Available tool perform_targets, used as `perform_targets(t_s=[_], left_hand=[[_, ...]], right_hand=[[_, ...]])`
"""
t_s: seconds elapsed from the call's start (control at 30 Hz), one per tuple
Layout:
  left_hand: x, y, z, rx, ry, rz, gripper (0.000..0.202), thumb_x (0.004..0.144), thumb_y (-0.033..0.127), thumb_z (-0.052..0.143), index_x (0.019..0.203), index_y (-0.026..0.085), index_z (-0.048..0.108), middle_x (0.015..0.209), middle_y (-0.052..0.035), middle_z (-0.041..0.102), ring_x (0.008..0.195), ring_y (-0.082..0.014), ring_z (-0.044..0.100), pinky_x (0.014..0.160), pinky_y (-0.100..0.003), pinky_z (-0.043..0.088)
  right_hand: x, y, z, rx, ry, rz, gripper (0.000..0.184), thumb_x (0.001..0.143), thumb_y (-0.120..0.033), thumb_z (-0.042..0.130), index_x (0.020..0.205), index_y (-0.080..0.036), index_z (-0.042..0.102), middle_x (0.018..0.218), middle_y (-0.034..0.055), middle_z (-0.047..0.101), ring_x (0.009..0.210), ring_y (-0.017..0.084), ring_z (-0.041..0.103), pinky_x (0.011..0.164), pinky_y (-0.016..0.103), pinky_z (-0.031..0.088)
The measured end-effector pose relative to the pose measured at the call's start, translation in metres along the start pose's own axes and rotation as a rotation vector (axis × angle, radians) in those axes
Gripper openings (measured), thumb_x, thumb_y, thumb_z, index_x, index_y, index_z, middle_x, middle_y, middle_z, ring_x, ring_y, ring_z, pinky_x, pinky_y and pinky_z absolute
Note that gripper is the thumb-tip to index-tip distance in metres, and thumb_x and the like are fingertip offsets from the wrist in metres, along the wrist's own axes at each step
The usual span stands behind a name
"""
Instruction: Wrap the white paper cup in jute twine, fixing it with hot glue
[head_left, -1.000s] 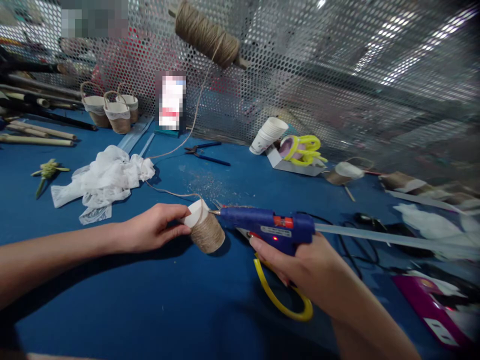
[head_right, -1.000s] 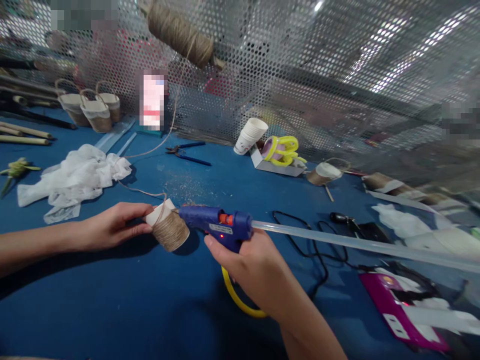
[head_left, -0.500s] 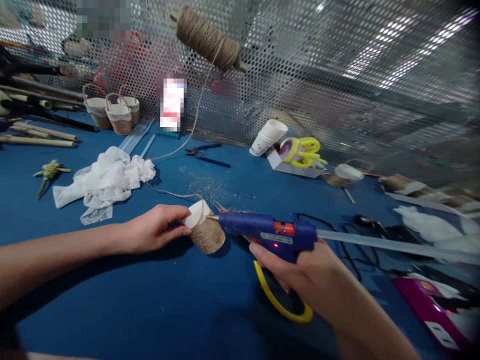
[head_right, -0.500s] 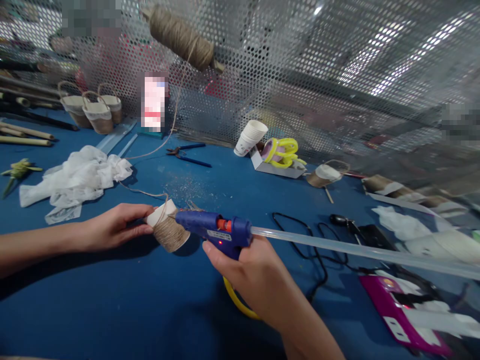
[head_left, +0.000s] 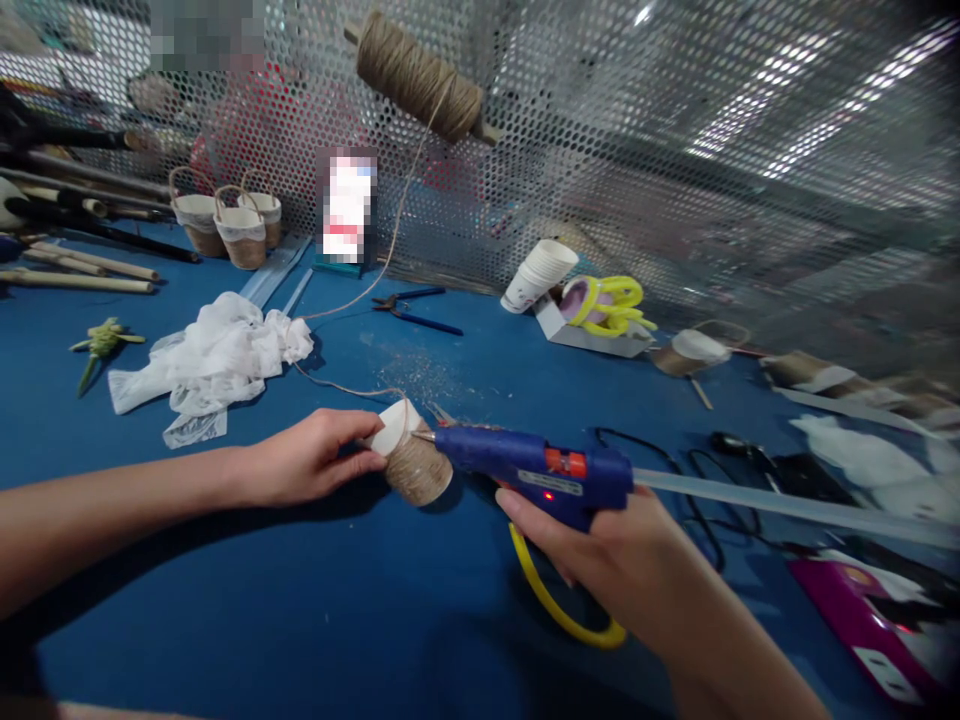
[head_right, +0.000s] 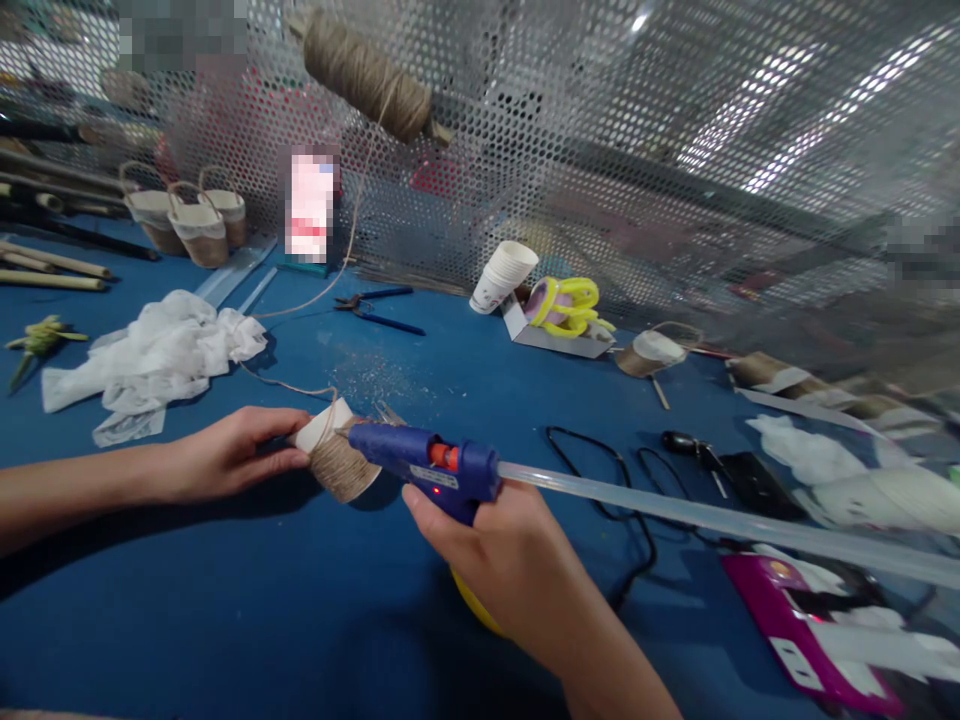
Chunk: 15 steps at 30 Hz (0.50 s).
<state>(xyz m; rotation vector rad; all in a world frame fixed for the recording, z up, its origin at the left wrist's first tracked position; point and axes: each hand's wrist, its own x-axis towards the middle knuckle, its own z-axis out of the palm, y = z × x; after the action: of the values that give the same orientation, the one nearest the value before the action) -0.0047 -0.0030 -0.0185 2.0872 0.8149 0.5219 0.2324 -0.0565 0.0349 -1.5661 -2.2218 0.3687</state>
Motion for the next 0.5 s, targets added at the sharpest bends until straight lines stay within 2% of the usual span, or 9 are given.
perform_targets(t_s=[0.07,0.2,0.33,0.5], left_hand=[[0.0,0.0001,0.0003,0.0,0.006,-0.006,0.02,0.084,0.027,0.04,0.082,0.011,0.052,0.074,-0.0023,0.053,0.066,-0.012,0.046,0.061,-0.023,0.038],[-0.0001,0.0001,0.0008,0.005,0.014,-0.047,0.022,0.084,0.028,0.039,0.08,0.011,0.051,0.071,-0.0011,0.05,0.064,-0.0114,0.044,0.058,-0.022,0.037],[0.0006,0.0017,0.0006,0.02,0.026,-0.061,0.022,0.083,0.029,0.039,0.08,0.011,0.052,0.068,0.0001,0.048,0.061,-0.0107,0.042,0.056,-0.022,0.036],[0.0016,0.0034,0.0009,0.034,0.042,-0.061,0.021,0.083,0.028,0.04,0.076,0.011,0.051,0.067,0.0009,0.047,0.06,-0.0099,0.04,0.054,-0.021,0.034]], right_hand=[[-0.0023,-0.0029,0.0027,-0.007,-0.027,-0.018,0.036,0.078,-0.036,0.045,0.046,-0.022,0.051,0.038,-0.0033,0.047,0.034,0.01,0.045,0.035,0.022,0.04],[-0.0035,-0.0064,0.0047,-0.095,-0.045,-0.042,0.029,0.079,-0.035,0.043,0.056,-0.022,0.055,0.049,-0.0001,0.055,0.045,0.014,0.051,0.046,0.026,0.044],[-0.0035,-0.0099,0.0035,-0.059,-0.065,-0.074,0.023,0.08,-0.031,0.041,0.067,-0.023,0.059,0.055,0.0013,0.06,0.048,0.014,0.054,0.051,0.027,0.045],[-0.0051,-0.0082,0.0066,-0.072,0.003,-0.118,0.025,0.081,-0.032,0.038,0.072,-0.023,0.06,0.057,0.0037,0.061,0.053,0.017,0.058,0.055,0.03,0.047]])
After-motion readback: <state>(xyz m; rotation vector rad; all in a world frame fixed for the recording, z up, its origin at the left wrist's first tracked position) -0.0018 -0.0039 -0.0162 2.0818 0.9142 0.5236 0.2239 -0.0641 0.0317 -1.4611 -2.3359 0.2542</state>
